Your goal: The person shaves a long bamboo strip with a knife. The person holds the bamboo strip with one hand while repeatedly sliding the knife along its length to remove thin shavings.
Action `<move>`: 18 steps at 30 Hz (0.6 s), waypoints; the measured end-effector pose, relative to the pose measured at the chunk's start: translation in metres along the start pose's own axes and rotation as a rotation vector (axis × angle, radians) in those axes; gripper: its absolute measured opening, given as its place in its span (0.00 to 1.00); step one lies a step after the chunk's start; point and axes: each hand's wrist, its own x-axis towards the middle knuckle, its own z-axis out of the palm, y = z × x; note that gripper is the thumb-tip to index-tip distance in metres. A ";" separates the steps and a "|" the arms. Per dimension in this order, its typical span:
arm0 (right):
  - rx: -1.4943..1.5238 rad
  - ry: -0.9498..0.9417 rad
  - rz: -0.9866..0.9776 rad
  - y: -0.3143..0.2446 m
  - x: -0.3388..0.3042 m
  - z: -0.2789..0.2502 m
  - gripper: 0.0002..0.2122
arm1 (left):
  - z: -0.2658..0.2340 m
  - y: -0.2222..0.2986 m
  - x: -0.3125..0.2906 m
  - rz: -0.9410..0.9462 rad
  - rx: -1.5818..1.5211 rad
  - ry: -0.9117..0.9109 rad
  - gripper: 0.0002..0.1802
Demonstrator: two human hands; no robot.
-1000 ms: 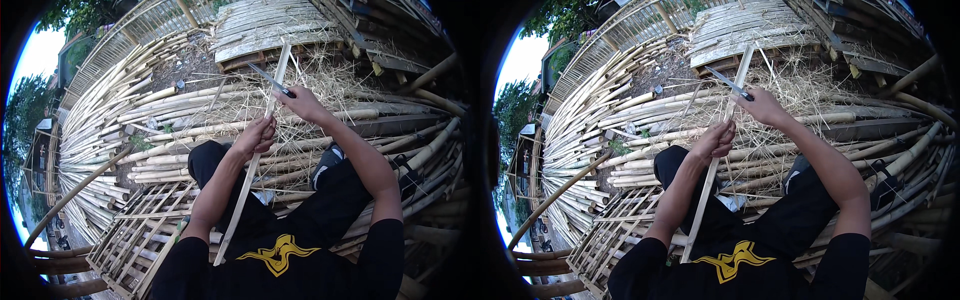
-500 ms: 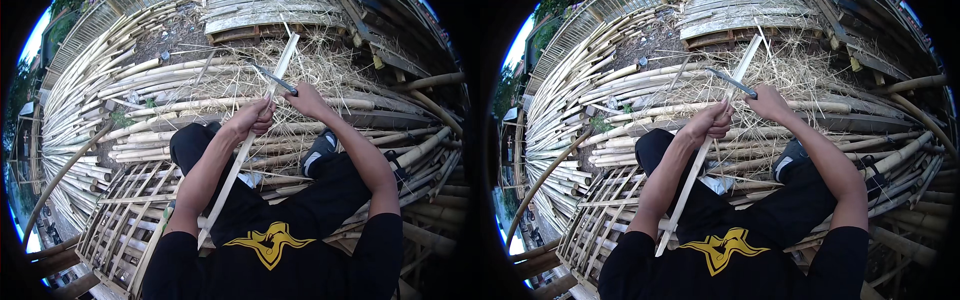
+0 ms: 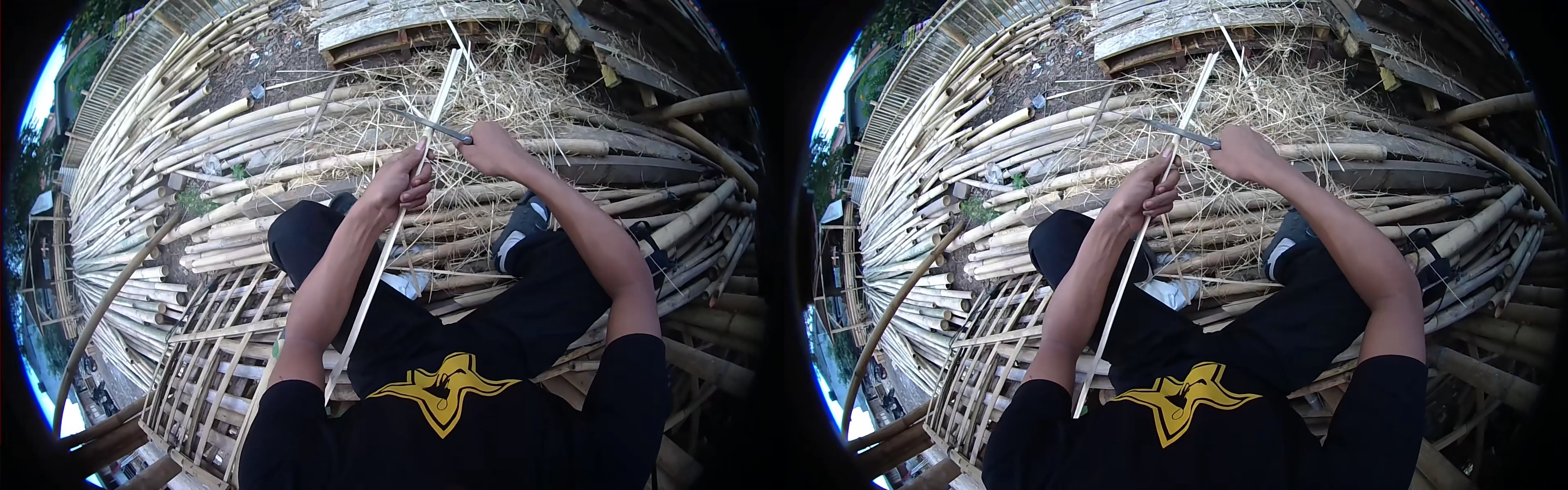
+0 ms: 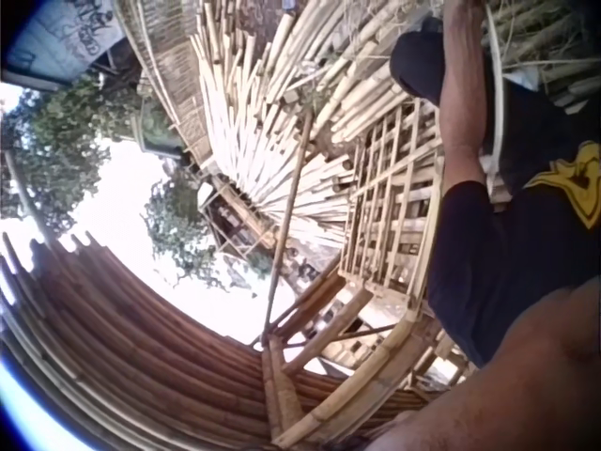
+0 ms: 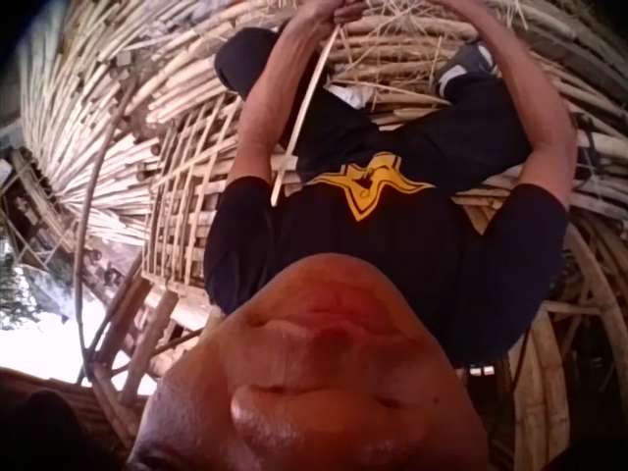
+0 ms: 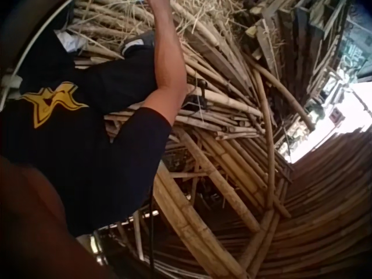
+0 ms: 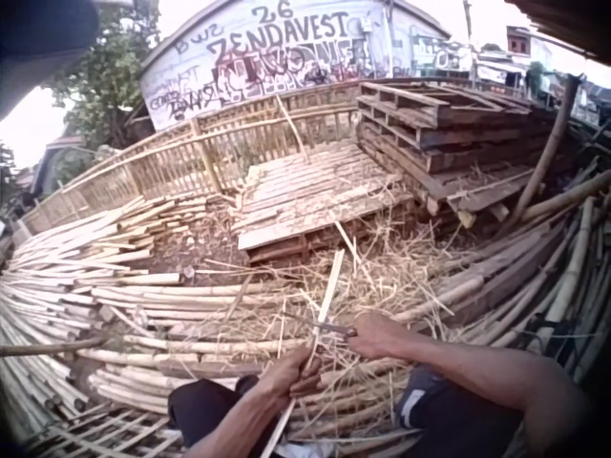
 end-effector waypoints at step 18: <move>-0.262 0.019 0.008 0.051 0.030 0.024 0.15 | -0.001 -0.034 0.010 -0.145 -0.091 -0.021 0.15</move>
